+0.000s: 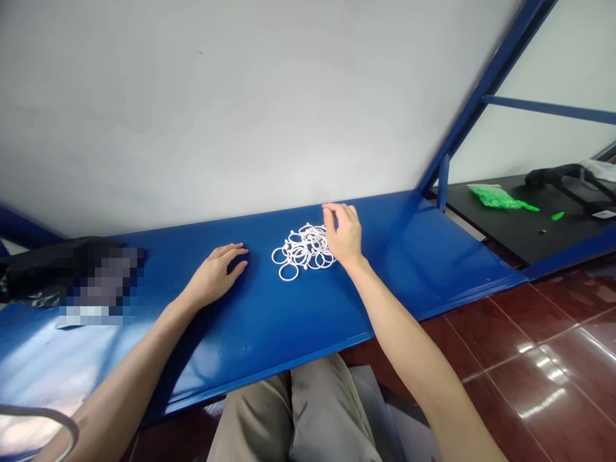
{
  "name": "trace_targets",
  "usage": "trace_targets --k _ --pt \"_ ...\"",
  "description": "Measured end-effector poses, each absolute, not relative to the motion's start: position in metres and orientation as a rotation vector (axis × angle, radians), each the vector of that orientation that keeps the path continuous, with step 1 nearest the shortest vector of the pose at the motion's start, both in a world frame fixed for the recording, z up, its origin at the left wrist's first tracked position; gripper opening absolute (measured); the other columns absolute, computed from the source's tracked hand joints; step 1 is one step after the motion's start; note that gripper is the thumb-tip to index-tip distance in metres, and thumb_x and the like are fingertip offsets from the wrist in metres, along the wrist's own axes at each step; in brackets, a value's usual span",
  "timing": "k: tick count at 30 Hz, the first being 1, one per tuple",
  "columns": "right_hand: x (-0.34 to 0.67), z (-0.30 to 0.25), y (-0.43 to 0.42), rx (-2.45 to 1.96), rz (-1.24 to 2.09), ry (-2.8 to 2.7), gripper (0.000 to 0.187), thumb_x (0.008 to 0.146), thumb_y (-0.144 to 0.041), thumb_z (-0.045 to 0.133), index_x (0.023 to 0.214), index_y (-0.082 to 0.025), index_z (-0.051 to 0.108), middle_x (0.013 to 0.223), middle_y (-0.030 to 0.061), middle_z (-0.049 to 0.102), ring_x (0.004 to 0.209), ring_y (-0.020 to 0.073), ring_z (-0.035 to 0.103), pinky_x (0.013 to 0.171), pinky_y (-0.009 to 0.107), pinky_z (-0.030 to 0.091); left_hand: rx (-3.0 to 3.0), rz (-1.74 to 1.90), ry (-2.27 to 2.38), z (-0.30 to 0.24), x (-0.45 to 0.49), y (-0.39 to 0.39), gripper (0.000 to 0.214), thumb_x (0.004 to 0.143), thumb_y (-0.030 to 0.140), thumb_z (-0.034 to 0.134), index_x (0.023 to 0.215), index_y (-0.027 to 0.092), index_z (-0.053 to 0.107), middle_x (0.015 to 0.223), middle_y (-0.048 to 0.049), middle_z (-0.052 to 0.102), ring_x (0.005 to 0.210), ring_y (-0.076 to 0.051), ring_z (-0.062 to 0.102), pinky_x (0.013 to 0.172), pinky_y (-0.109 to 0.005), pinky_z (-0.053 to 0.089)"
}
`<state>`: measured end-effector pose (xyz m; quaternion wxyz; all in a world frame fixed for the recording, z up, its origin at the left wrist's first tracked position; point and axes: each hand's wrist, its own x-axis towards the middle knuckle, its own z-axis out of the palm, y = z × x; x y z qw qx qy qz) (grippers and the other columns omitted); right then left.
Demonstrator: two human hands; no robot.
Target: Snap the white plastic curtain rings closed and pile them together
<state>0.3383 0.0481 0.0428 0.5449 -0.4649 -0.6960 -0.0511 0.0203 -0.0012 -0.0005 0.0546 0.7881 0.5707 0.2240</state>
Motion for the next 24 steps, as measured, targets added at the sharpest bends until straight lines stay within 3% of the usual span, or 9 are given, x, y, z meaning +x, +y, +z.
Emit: trace_targets --k 4,8,12,16,20,24 --pt "0.314 0.039 0.033 -0.981 -0.08 -1.879 0.027 0.105 -0.032 0.046 0.102 -0.022 0.071 0.096 0.0072 0.074 0.089 0.0229 0.063 0.087 0.042 0.05 2.395 0.677 1.74 0.0 0.021 -0.002 0.043 0.096 0.041 0.045 0.123 0.016 0.069 0.141 -0.0156 0.063 0.135 -0.035 0.053 0.114 -0.054 0.043" --pt "0.304 0.041 0.024 -0.915 -0.011 -2.018 0.031 0.103 -0.035 0.052 0.083 -0.023 0.072 0.089 0.0061 0.071 0.089 0.0231 0.058 0.084 0.042 0.049 2.411 0.674 1.732 0.001 0.023 -0.005 0.043 0.096 0.04 0.045 0.122 0.015 0.069 0.14 -0.0158 0.063 0.134 -0.034 0.053 0.114 -0.052 0.044" --pt "0.309 0.051 0.014 -0.884 0.124 -2.205 0.029 0.09 -0.044 0.072 0.068 -0.025 0.074 0.095 0.0052 0.072 0.106 0.0278 0.052 0.087 0.045 0.051 2.43 0.654 1.728 0.002 0.024 -0.007 0.043 0.097 0.04 0.046 0.122 0.014 0.069 0.139 -0.0166 0.064 0.133 -0.035 0.054 0.114 -0.052 0.044" --pt "0.313 0.059 0.007 -0.884 0.286 -2.453 0.023 0.078 -0.048 0.084 0.077 -0.026 0.079 0.109 0.004 0.071 0.119 0.0309 0.047 0.098 0.051 0.048 2.448 0.674 1.715 0.004 0.026 -0.01 0.037 0.097 0.037 0.048 0.119 0.016 0.07 0.136 -0.0151 0.066 0.13 -0.034 0.056 0.111 -0.053 0.046" --pt "0.309 0.057 0.004 -0.858 0.37 -2.642 0.014 0.08 -0.035 0.084 0.075 -0.024 0.078 0.112 0.0047 0.069 0.12 0.0311 0.046 0.097 0.049 0.048 2.495 0.705 1.652 0.008 0.035 -0.017 0.037 0.098 0.038 0.05 0.122 0.017 0.068 0.13 -0.0132 0.068 0.125 -0.031 0.058 0.108 -0.05 0.049" --pt "0.302 0.056 -0.002 -0.745 0.409 -2.64 0.012 0.089 -0.02 0.071 0.077 -0.021 0.073 0.096 0.0055 0.07 0.103 0.0248 0.054 0.087 0.04 0.05 2.588 0.708 1.467 0.006 0.054 -0.025 0.047 0.099 0.029 0.047 0.145 0.021 0.052 0.152 -0.0112 0.052 0.138 -0.028 0.049 0.115 -0.05 0.045"
